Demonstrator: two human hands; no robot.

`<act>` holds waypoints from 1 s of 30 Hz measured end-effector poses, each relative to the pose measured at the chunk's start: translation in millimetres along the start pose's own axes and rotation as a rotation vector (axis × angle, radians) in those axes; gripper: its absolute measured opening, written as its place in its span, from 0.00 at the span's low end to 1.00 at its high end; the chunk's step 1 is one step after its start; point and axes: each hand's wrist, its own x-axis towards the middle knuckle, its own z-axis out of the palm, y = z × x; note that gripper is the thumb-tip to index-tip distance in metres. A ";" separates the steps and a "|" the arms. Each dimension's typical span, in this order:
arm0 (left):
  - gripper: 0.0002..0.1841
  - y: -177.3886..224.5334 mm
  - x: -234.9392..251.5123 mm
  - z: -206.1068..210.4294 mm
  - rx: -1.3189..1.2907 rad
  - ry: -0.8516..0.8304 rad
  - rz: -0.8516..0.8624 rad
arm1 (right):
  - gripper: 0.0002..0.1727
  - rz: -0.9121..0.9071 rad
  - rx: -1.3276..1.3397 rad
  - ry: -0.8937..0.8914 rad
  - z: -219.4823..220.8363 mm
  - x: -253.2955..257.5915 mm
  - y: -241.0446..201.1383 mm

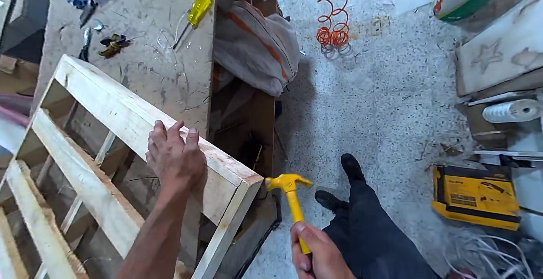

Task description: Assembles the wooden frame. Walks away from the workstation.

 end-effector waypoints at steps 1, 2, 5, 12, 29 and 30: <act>0.31 0.0 0.0 -0.5 -0.002 -0.001 0.002 | 0.23 -0.038 0.045 0.033 0.5 1.3 -1.6; 0.31 0.5 0.3 -0.5 -0.004 0.004 0.001 | 0.23 -0.057 0.078 0.057 2.3 5.1 -5.0; 0.31 -0.8 -0.8 -0.5 -0.005 0.009 -0.001 | 0.23 0.053 -0.054 -0.055 -7.8 11.9 -11.8; 0.32 -0.2 1.1 -0.8 -0.004 0.009 0.009 | 0.22 0.015 -0.441 -0.174 -44.6 34.7 -52.7; 0.31 -4.6 -3.2 -2.5 -0.003 -0.003 -0.001 | 0.21 0.051 -0.065 0.037 6.0 -1.0 -26.7; 0.31 -4.6 -3.0 -2.7 -0.010 -0.004 0.000 | 0.21 0.083 -0.002 0.009 16.0 -7.5 -19.9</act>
